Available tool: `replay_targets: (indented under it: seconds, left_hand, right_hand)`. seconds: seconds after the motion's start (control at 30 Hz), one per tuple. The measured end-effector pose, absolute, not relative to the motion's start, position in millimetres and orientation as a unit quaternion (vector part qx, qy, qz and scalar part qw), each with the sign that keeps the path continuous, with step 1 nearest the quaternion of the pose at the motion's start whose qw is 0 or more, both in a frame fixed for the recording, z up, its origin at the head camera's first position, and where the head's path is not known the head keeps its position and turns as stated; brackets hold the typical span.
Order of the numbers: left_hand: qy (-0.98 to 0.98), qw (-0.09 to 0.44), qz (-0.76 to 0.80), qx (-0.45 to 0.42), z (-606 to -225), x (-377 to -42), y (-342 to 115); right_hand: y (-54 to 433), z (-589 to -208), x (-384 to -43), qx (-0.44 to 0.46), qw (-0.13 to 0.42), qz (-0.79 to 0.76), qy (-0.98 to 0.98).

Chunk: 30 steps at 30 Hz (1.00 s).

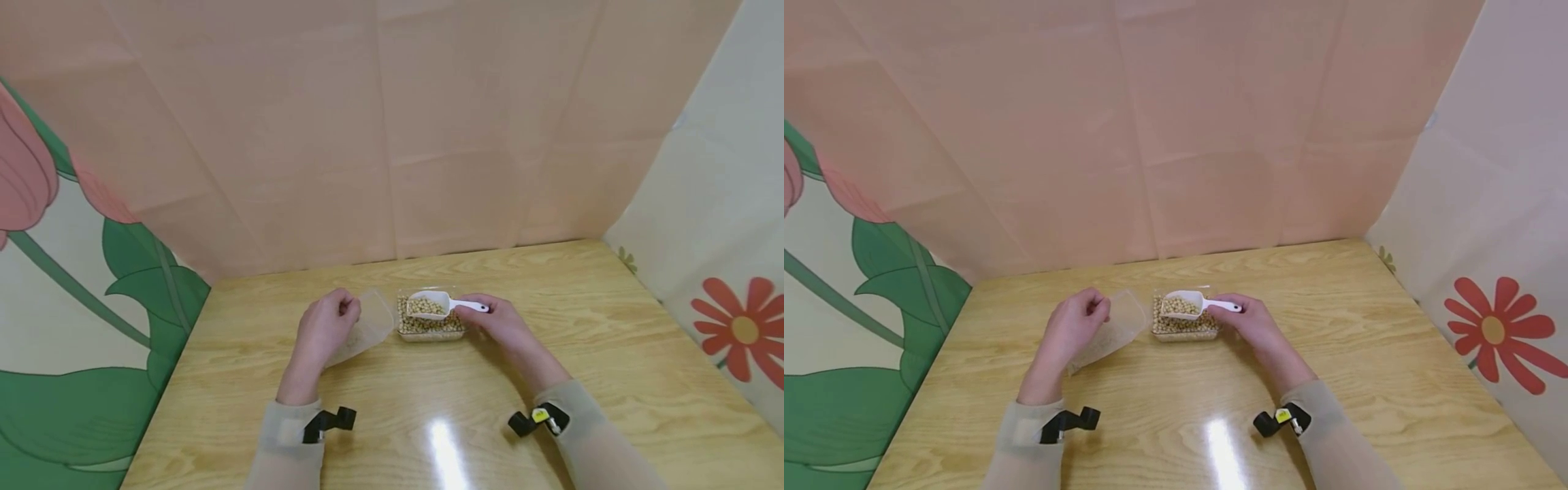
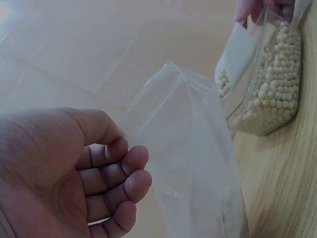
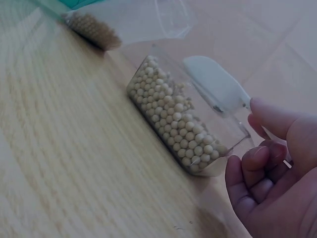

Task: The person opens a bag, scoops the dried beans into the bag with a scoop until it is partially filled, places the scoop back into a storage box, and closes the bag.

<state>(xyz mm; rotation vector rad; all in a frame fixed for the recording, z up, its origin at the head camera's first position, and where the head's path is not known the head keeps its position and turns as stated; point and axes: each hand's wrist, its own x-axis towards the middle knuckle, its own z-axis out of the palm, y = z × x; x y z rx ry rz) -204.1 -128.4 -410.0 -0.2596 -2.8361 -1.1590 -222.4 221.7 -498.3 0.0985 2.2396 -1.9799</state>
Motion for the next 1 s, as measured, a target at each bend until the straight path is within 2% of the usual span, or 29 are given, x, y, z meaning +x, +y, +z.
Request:
replay_targets:
  seconds: [0.33,1.0]
  left_hand:
    - [-0.923,0.031,-0.375,-0.082,-410.5,-204.0,-128.3]
    - [-0.923,0.035,-0.373,-0.084,-411.1,-204.7,-128.8]
  right_hand:
    - [228.1,-485.7,-216.4,0.033,0.088,-0.697,0.711]
    - [205.7,-453.5,-204.5,-0.028,0.060,-0.692,0.719]
